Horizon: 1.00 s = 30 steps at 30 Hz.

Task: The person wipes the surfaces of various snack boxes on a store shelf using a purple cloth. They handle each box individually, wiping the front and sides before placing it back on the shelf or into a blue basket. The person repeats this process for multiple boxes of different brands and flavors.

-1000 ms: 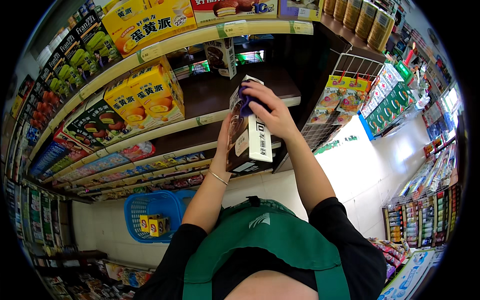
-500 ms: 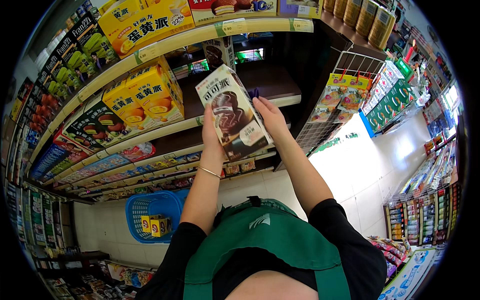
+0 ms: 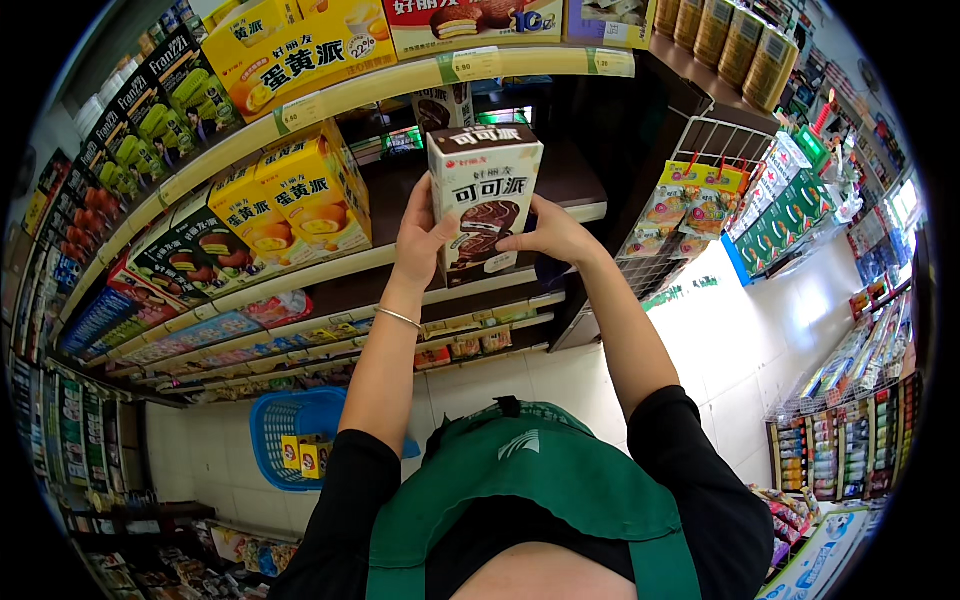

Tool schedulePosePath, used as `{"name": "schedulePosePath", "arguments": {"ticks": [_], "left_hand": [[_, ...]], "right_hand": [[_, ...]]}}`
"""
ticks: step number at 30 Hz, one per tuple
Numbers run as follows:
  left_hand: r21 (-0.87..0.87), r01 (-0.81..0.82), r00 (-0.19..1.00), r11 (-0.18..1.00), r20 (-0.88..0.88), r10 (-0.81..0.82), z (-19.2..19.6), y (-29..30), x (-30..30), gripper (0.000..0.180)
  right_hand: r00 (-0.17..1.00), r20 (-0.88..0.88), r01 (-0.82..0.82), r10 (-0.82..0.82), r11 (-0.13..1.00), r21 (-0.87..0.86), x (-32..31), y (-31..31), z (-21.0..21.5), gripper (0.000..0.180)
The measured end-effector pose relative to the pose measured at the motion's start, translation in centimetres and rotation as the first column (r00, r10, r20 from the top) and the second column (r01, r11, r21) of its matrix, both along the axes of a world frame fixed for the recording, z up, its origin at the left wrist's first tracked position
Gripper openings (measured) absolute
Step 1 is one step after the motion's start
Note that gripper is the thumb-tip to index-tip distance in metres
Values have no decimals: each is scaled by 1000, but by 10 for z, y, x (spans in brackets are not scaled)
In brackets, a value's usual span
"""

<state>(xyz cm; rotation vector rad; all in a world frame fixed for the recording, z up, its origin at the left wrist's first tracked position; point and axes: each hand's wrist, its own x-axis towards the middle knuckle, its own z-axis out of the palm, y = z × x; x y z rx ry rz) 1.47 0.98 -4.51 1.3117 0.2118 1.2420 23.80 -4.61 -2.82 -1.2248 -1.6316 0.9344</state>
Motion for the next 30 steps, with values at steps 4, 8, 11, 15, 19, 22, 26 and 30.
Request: {"name": "schedulePosePath", "arguments": {"ticks": [4,8,11,15,19,22,26,30], "left_hand": [[38,-48,995,998,-84,51,4,9,1,75],[59,-197,959,979,-196,205,2,26,13,73],[83,-330,863,940,-376,337,-13,42,25,67],[-70,-269,868,961,-449,211,-23,52,57,66],[-52,-235,824,971,-541,171,-9,59,103,72],[6,-290,828,957,-501,254,-15,81,127,82],[88,-318,801,944,-508,317,-29,112,139,77],[37,-403,797,915,-477,370,-36,119,136,75]], "right_hand": [[999,-23,49,-48,998,49,-3,12,2,76],[952,4,292,-307,907,305,4,36,-18,70],[851,41,481,-523,809,338,25,60,-34,71],[759,55,605,-649,733,311,54,82,-39,72],[728,193,553,-658,730,402,74,96,-50,80],[860,147,441,-489,857,267,95,106,-59,81],[929,135,306,-344,921,240,104,113,-53,74],[828,236,429,-509,846,316,89,118,-58,64]]}}
